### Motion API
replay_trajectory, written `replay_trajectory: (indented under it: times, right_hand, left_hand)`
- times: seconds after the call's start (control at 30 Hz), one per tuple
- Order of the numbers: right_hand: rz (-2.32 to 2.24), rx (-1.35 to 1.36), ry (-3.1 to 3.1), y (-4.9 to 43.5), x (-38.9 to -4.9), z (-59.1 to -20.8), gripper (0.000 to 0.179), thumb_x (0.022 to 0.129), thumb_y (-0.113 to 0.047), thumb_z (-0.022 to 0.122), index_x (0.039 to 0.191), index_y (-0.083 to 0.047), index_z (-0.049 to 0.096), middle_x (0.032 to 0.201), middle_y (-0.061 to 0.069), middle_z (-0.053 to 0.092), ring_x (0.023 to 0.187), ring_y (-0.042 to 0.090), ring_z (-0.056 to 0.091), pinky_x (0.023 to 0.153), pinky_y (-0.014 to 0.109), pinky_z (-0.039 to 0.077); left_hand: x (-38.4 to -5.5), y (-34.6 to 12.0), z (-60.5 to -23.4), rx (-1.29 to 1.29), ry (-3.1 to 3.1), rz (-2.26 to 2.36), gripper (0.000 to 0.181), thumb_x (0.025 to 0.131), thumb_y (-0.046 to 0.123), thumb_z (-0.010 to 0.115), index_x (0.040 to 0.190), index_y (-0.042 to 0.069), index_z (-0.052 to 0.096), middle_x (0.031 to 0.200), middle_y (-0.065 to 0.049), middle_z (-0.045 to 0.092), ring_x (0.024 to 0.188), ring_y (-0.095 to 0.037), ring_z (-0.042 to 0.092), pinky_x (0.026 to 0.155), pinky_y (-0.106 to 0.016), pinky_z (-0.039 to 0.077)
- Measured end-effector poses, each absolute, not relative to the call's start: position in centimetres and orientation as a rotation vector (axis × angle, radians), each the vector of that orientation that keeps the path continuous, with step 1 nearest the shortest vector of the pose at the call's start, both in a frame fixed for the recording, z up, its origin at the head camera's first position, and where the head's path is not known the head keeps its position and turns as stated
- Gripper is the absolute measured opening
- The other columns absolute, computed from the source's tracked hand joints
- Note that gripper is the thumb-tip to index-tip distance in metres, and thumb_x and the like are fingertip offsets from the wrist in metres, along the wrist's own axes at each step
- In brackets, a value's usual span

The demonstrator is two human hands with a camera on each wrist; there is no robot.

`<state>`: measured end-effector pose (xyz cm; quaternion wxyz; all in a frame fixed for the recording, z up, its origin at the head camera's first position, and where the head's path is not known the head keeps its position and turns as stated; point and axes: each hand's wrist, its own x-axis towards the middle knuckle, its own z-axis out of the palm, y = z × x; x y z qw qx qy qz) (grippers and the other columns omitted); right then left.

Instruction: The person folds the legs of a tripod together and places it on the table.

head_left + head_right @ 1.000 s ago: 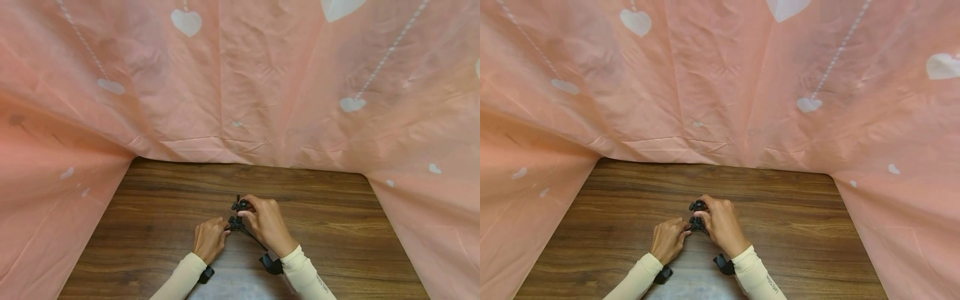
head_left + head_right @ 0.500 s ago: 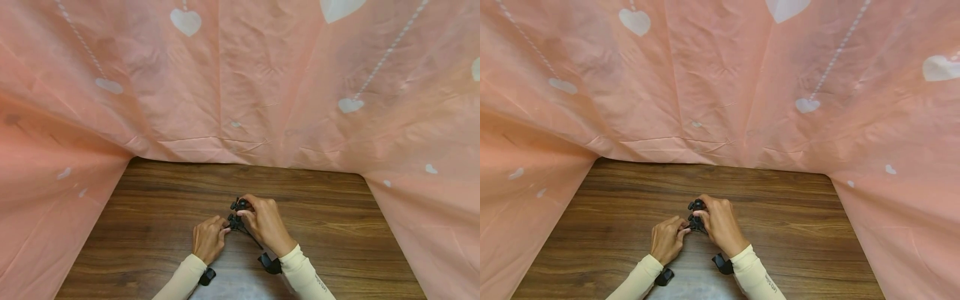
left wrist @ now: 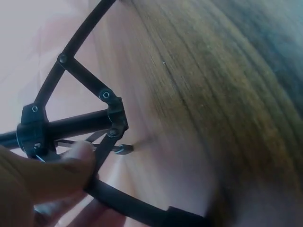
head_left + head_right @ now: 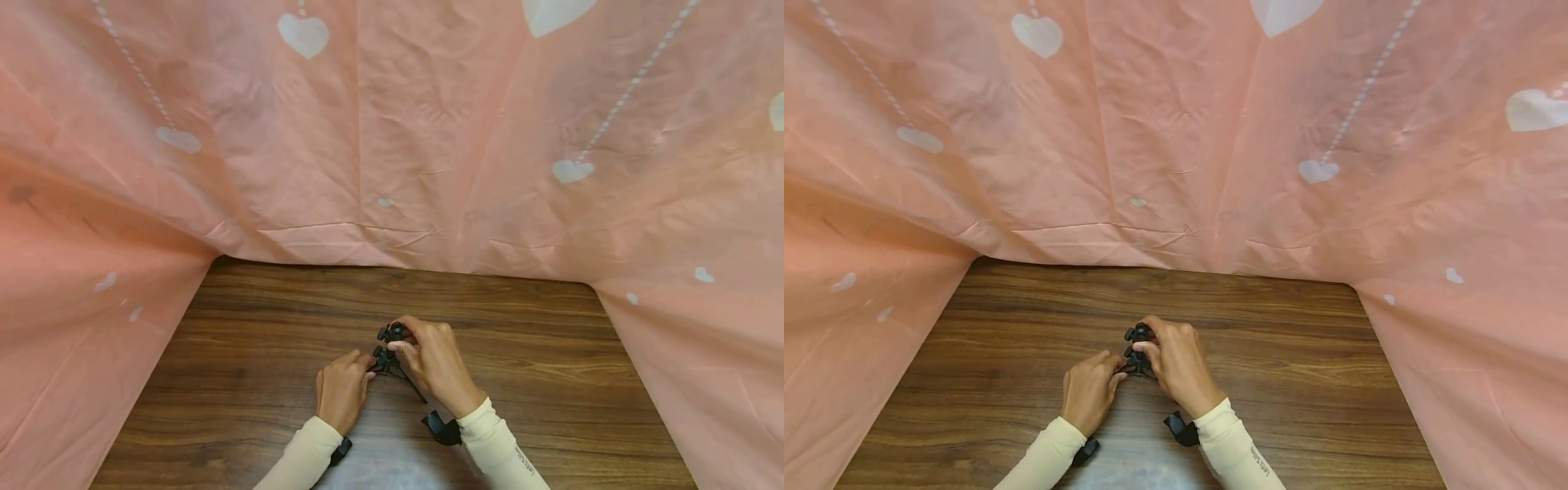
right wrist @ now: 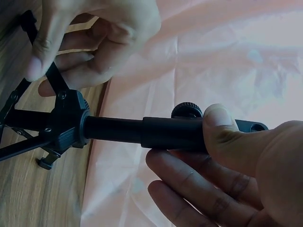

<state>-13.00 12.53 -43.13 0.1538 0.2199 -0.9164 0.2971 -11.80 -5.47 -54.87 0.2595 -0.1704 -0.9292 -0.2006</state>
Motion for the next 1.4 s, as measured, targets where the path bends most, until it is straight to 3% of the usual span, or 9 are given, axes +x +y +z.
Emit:
replay_trajectory:
  times: [0.4, 0.73, 1.4]
  right_hand:
    - [0.876, 0.648, -2.617, 12.4, -12.9, -43.3, 0.024, 0.089, -0.02, 0.082, 0.108, -0.006, 0.076, 0.089, 0.005, 0.082, 0.077, 0.016, 0.079, 0.068, 0.034, 0.064]
    - [0.841, 0.654, -2.592, 12.4, -12.9, -43.2, 0.025, 0.088, -0.02, 0.082, 0.106, -0.005, 0.076, 0.087, 0.006, 0.082, 0.077, 0.018, 0.079, 0.068, 0.037, 0.063]
    - [0.892, 0.627, -2.586, 12.7, -12.9, -43.1, 0.025, 0.089, -0.021, 0.082, 0.108, -0.006, 0.076, 0.088, 0.004, 0.082, 0.078, 0.015, 0.079, 0.07, 0.036, 0.064]
  left_hand:
    - [-11.9, -5.4, -55.7, -0.523, -2.421, -0.57, 0.021, 0.073, 0.013, 0.096, 0.086, 0.012, 0.079, 0.073, 0.004, 0.062, 0.057, -0.014, 0.062, 0.049, -0.031, 0.05]
    - [-11.9, -5.1, -55.7, -0.477, -2.334, -0.706, 0.02, 0.073, 0.012, 0.095, 0.083, 0.012, 0.077, 0.074, 0.005, 0.065, 0.052, -0.01, 0.059, 0.045, -0.025, 0.042]
    - [-11.9, -3.7, -55.8, -0.332, -2.214, -0.971, 0.02, 0.073, 0.01, 0.094, 0.083, 0.015, 0.078, 0.079, 0.007, 0.073, 0.062, -0.005, 0.066, 0.055, -0.023, 0.048]
